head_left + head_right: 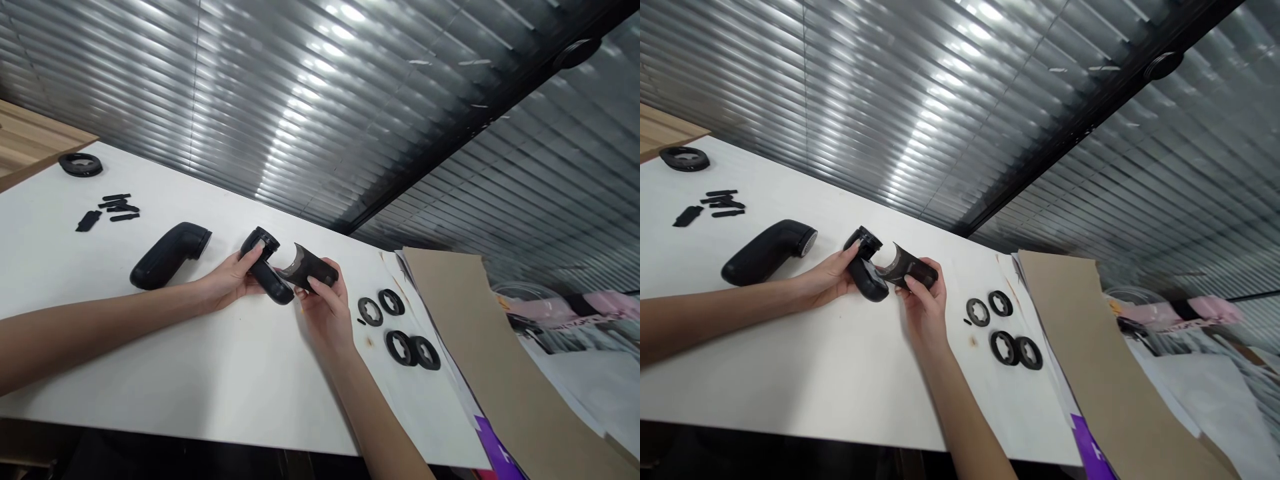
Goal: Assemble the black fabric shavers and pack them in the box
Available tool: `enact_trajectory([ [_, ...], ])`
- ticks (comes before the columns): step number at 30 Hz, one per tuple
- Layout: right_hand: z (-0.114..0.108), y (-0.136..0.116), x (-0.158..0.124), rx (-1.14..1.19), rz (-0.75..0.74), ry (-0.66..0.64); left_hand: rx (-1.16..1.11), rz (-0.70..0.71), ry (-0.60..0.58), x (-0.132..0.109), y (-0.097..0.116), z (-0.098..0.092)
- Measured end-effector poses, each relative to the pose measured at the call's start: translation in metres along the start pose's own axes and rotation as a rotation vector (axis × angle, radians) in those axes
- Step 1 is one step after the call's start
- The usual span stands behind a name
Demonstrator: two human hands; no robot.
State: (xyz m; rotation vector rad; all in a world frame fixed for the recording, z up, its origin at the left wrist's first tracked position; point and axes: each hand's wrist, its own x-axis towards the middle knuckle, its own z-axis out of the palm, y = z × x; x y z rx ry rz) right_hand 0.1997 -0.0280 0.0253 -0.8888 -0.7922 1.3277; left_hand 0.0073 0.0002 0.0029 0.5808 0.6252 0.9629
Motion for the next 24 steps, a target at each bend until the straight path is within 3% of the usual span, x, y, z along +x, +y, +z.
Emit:
enact_trajectory([
  [15, -0.0058, 0.0052, 0.0004, 0.018, 0.088, -0.070, 0.052, -0.091, -0.044, -0.0023, 0.0039, -0.0022],
  [24, -0.0009, 0.0012, 0.0025, -0.015, -0.031, 0.023, 0.035, -0.097, -0.026, -0.0051, 0.0044, 0.0028],
])
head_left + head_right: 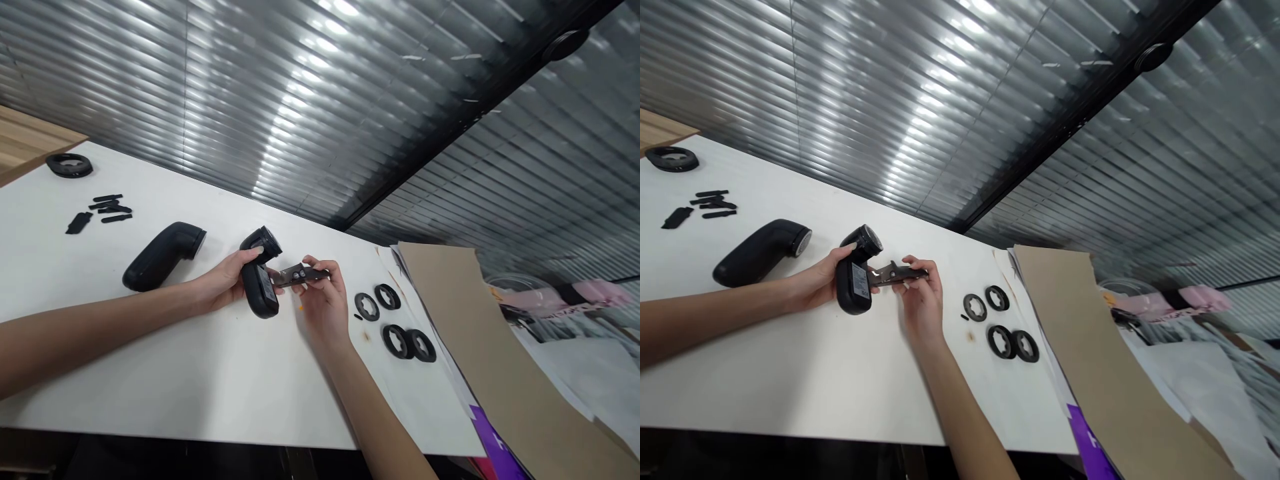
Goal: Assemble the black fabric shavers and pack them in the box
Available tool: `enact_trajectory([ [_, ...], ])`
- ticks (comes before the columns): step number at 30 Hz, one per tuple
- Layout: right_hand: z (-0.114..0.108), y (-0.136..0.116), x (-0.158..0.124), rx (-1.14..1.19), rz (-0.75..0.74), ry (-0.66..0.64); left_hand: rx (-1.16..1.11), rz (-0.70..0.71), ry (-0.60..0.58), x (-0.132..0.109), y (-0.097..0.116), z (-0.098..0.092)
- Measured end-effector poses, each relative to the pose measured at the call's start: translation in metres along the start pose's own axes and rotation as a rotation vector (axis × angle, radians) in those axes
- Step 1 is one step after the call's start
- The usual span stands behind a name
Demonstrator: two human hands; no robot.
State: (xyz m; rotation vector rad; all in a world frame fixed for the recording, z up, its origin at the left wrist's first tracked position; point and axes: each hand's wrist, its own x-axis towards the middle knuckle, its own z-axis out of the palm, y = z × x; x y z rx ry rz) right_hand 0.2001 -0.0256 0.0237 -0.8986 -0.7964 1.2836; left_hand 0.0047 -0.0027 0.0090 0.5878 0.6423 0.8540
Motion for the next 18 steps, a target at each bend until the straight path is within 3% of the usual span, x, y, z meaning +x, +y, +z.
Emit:
enact_trajectory([
  [4, -0.002, 0.001, 0.000, -0.128, -0.198, 0.037, 0.044, 0.054, -0.041, -0.001, -0.003, -0.002],
  [9, -0.003, 0.006, -0.006, -0.352, -0.443, -0.004, 0.035, 0.100, 0.003, 0.000, -0.004, -0.001],
  [18, -0.010, 0.012, -0.006, -0.570, -0.610, -0.137, 0.081, 0.134, 0.056, 0.000, -0.005, 0.000],
])
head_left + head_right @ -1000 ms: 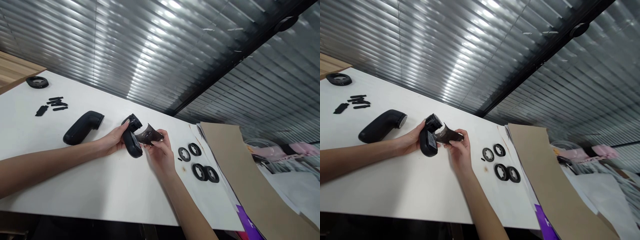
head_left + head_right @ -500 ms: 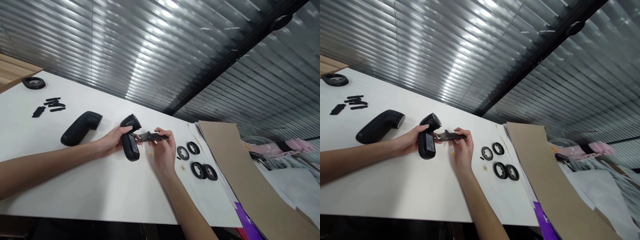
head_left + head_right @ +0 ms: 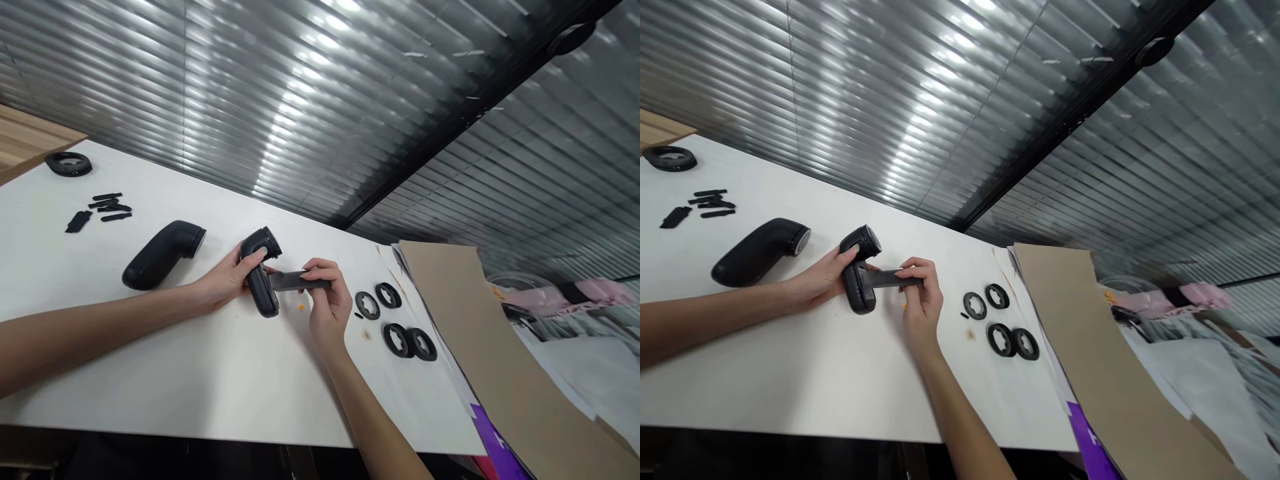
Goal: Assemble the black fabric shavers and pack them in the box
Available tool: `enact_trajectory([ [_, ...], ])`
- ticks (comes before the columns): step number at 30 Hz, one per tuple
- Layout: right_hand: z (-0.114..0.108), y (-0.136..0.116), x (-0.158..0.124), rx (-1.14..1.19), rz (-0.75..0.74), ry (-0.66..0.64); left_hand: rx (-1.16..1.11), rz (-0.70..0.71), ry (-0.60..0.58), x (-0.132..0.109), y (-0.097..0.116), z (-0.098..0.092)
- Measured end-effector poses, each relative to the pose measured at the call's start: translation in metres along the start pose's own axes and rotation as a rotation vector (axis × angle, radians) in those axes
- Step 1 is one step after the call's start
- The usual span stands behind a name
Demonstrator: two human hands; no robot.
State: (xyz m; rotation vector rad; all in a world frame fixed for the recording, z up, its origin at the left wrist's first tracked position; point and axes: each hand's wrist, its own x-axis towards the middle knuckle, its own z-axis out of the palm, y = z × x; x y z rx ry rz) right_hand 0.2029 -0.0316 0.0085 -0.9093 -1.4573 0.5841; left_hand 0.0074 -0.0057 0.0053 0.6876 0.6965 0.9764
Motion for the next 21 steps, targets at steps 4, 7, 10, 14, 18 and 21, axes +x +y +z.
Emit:
enact_trajectory([
  [4, -0.0010, -0.0007, -0.0022, -0.061, -0.082, -0.023, 0.061, 0.012, -0.020, -0.0011, -0.0009, -0.0001],
  [7, -0.0015, -0.0006, -0.0031, -0.084, -0.118, -0.044, 0.139, 0.054, -0.054, -0.0010, -0.0027, -0.0021],
  [10, -0.0021, 0.0002, -0.0031, -0.095, -0.151, -0.066, 0.234, 0.117, -0.096, -0.0009, -0.0046, -0.0044],
  [14, -0.0022, 0.0003, -0.0027, -0.112, -0.179, -0.080, 0.258, 0.120, -0.139, -0.0011, -0.0055, -0.0044],
  [18, -0.0022, -0.0011, -0.0025, -0.136, -0.210, -0.104, 0.223, 0.115, -0.163, -0.0016, -0.0058, -0.0030],
  [21, -0.0030, -0.0020, -0.0026, -0.169, -0.262, -0.104, 0.260, 0.134, -0.163, -0.0022, -0.0056, -0.0036],
])
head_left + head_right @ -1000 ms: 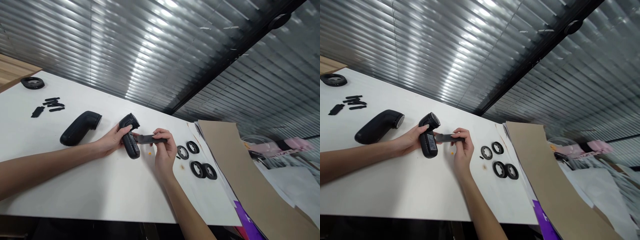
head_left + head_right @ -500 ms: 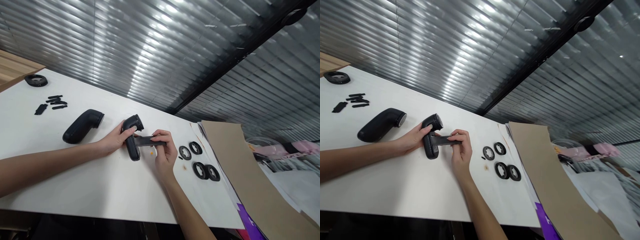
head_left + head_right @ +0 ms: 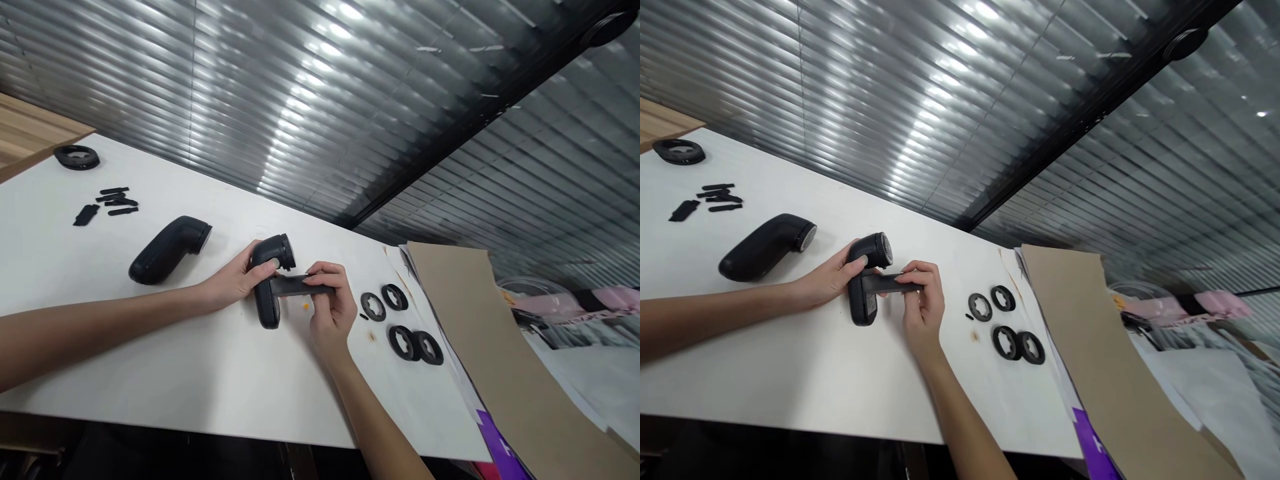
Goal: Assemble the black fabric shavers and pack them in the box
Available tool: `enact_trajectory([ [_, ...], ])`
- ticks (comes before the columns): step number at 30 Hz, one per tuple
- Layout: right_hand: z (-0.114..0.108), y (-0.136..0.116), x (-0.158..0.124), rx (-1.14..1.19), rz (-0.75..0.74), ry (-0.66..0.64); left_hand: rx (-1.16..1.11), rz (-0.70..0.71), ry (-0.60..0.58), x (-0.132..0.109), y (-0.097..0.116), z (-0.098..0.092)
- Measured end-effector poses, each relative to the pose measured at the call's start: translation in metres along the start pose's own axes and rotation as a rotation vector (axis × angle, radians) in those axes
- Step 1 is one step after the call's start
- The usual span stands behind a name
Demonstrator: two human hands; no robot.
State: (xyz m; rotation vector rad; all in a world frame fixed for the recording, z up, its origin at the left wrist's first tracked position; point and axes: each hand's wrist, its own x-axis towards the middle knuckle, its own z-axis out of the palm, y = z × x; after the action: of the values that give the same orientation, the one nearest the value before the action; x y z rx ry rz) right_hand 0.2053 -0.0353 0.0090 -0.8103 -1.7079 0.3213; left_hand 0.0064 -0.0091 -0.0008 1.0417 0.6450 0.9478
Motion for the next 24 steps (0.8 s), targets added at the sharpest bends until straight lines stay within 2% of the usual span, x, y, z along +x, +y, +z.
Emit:
enact_trajectory([
  [5, -0.001, 0.002, -0.003, -0.046, -0.039, 0.005, 0.101, 0.035, 0.032, 0.000, 0.000, -0.003],
  [19, -0.001, 0.009, -0.012, -0.139, -0.144, -0.023, -0.077, -0.045, -0.003, 0.000, 0.002, 0.001],
  [24, 0.001, 0.002, -0.007, -0.146, -0.161, -0.048, -0.178, -0.068, 0.098, 0.002, -0.001, 0.000],
])
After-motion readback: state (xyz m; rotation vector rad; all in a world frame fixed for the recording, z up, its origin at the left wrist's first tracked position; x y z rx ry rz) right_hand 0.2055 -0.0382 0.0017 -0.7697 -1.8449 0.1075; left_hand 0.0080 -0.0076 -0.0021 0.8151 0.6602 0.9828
